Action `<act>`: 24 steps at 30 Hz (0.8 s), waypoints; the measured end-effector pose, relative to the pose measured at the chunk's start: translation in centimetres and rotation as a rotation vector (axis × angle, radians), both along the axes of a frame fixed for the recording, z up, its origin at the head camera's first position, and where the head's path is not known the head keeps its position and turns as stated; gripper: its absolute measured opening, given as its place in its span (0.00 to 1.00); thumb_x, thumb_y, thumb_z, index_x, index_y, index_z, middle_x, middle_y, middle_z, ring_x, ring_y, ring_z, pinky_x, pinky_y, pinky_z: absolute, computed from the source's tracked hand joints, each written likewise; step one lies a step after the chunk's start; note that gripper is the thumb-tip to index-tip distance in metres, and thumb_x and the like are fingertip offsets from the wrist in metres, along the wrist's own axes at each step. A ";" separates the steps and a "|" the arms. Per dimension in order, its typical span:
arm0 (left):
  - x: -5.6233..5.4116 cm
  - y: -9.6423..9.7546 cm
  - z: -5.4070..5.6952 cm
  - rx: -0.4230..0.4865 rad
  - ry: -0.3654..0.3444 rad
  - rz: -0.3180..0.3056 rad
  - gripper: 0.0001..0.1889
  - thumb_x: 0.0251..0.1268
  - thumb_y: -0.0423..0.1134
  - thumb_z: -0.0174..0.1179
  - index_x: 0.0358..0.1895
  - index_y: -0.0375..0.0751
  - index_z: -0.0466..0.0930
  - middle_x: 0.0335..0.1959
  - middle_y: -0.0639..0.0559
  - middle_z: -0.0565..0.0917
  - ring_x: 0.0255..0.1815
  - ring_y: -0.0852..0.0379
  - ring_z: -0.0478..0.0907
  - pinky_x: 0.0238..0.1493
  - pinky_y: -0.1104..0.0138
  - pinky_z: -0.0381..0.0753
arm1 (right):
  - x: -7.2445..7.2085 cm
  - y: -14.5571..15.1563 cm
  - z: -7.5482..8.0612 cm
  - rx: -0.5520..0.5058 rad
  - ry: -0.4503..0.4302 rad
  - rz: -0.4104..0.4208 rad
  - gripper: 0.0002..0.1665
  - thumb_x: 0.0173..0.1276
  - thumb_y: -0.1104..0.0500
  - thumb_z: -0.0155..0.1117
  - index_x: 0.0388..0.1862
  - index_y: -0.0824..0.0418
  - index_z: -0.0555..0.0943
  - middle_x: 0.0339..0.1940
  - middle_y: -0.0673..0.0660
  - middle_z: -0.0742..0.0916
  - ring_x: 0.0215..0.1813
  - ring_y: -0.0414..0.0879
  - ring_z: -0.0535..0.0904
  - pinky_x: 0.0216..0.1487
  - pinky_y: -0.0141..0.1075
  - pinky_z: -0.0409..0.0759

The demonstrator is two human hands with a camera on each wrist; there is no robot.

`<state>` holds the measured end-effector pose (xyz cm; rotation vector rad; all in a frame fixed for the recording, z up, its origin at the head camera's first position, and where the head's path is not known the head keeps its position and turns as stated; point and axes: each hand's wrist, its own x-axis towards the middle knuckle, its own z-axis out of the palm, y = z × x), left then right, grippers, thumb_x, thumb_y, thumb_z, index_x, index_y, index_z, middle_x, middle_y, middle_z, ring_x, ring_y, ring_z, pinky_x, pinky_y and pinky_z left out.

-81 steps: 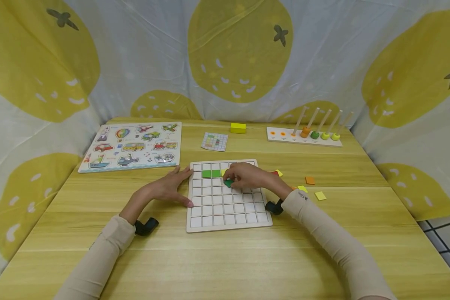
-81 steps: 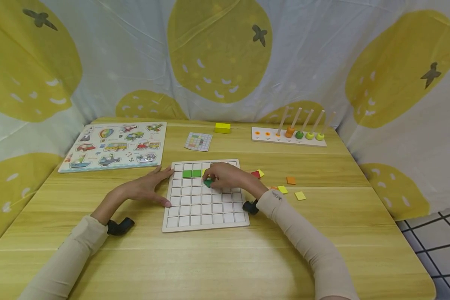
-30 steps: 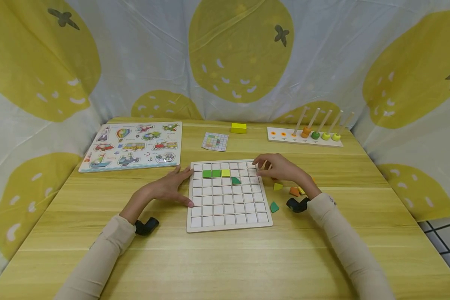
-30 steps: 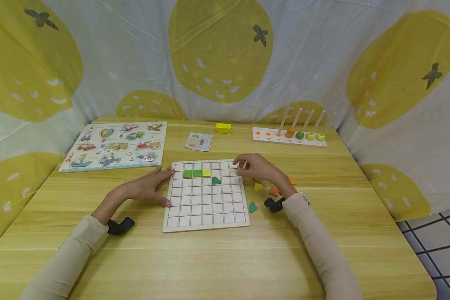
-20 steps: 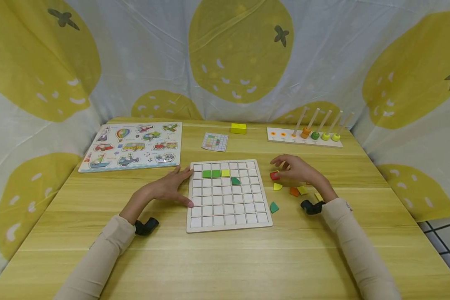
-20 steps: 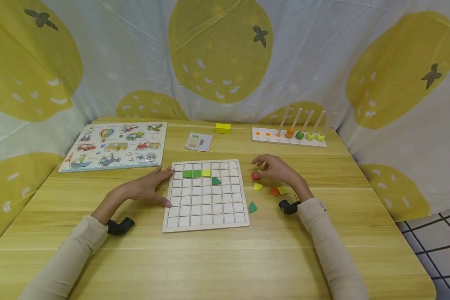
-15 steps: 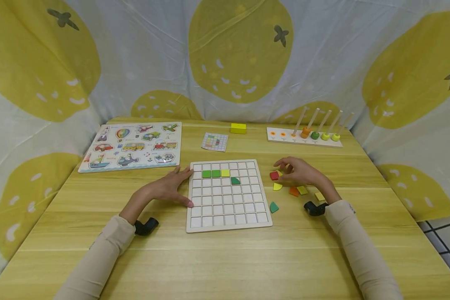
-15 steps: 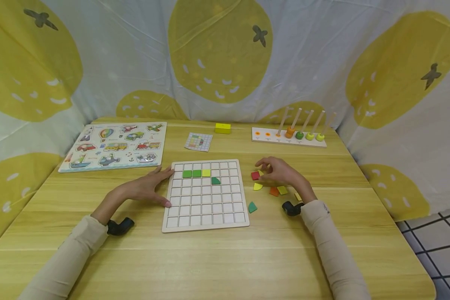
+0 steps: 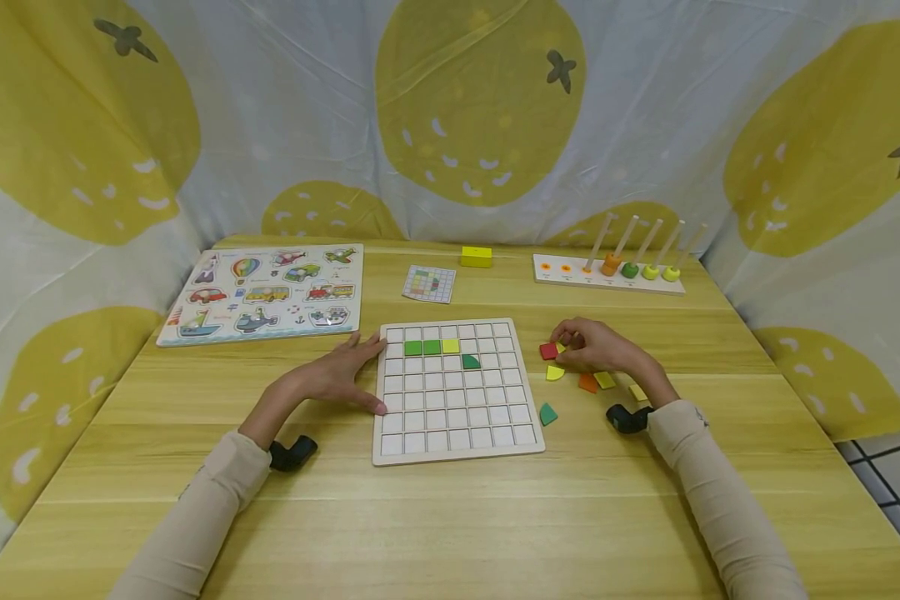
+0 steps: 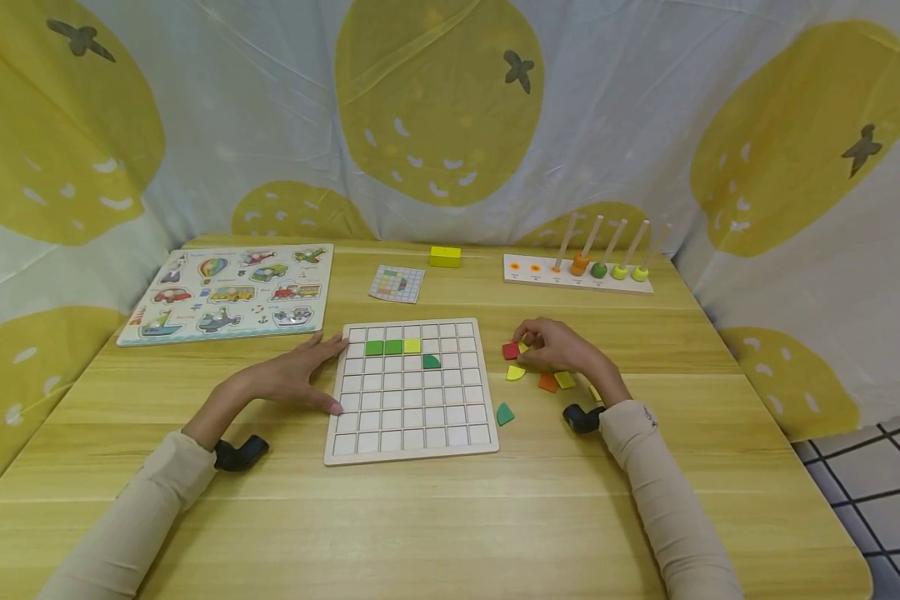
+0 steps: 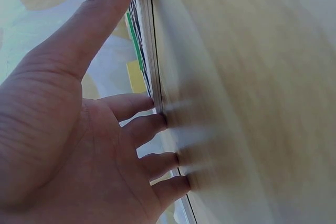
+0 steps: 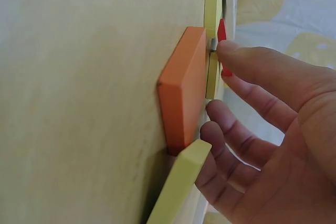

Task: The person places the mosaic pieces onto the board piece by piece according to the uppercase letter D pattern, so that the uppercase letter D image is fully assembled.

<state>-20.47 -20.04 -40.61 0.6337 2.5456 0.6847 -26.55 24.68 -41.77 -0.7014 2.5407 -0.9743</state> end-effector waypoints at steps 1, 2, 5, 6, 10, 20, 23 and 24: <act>0.0 0.0 0.0 -0.002 0.002 -0.001 0.59 0.48 0.60 0.71 0.76 0.36 0.46 0.77 0.37 0.42 0.75 0.31 0.30 0.69 0.36 0.41 | -0.1 0.0 -0.1 0.006 0.008 0.000 0.15 0.64 0.61 0.67 0.48 0.62 0.78 0.41 0.60 0.78 0.35 0.48 0.72 0.40 0.40 0.73; 0.0 0.0 0.0 -0.004 0.004 -0.002 0.59 0.48 0.60 0.71 0.76 0.36 0.46 0.77 0.37 0.43 0.76 0.31 0.30 0.69 0.36 0.42 | -0.1 0.0 -0.1 0.009 0.016 -0.001 0.15 0.64 0.60 0.67 0.48 0.62 0.78 0.41 0.59 0.78 0.36 0.48 0.73 0.40 0.40 0.73; 0.0 0.1 0.0 -0.004 0.006 -0.004 0.59 0.48 0.60 0.70 0.76 0.36 0.46 0.77 0.36 0.43 0.75 0.31 0.30 0.69 0.36 0.42 | -0.1 -0.1 0.1 0.016 0.042 -0.016 0.14 0.64 0.59 0.67 0.47 0.62 0.79 0.40 0.58 0.79 0.37 0.48 0.74 0.40 0.39 0.74; 0.0 0.1 0.0 -0.005 0.007 -0.005 0.59 0.48 0.60 0.70 0.76 0.36 0.46 0.77 0.36 0.43 0.75 0.31 0.30 0.69 0.36 0.42 | 0.0 -0.2 0.2 0.018 0.052 -0.022 0.14 0.64 0.59 0.67 0.47 0.61 0.79 0.39 0.58 0.80 0.37 0.48 0.75 0.39 0.39 0.75; -0.1 0.0 -0.1 -0.001 0.011 -0.009 0.59 0.48 0.60 0.71 0.76 0.36 0.46 0.77 0.36 0.42 0.75 0.31 0.30 0.68 0.36 0.43 | 0.2 -1.0 0.7 0.018 0.076 -0.025 0.14 0.64 0.56 0.68 0.46 0.60 0.80 0.37 0.55 0.81 0.36 0.47 0.76 0.36 0.37 0.76; -0.3 -0.1 -0.3 -0.003 0.009 -0.011 0.59 0.47 0.61 0.71 0.76 0.37 0.45 0.77 0.37 0.41 0.75 0.31 0.30 0.68 0.35 0.43 | 0.9 -4.0 1.1 -0.023 0.089 0.063 0.14 0.65 0.55 0.67 0.47 0.59 0.80 0.34 0.52 0.83 0.34 0.46 0.76 0.33 0.35 0.76; -0.3 0.0 -0.3 -0.006 0.009 -0.010 0.59 0.47 0.61 0.71 0.76 0.37 0.45 0.78 0.37 0.41 0.75 0.31 0.30 0.68 0.35 0.42 | 1.2 -4.9 1.0 -0.046 0.094 0.093 0.14 0.65 0.56 0.67 0.47 0.59 0.80 0.34 0.51 0.83 0.34 0.45 0.77 0.34 0.34 0.76; -0.3 0.0 -0.3 -0.007 0.008 -0.009 0.59 0.47 0.61 0.71 0.76 0.37 0.45 0.78 0.38 0.41 0.75 0.31 0.29 0.68 0.35 0.42 | 1.3 -5.2 1.1 -0.055 0.093 0.103 0.14 0.65 0.56 0.67 0.48 0.58 0.80 0.34 0.51 0.83 0.34 0.45 0.77 0.34 0.34 0.76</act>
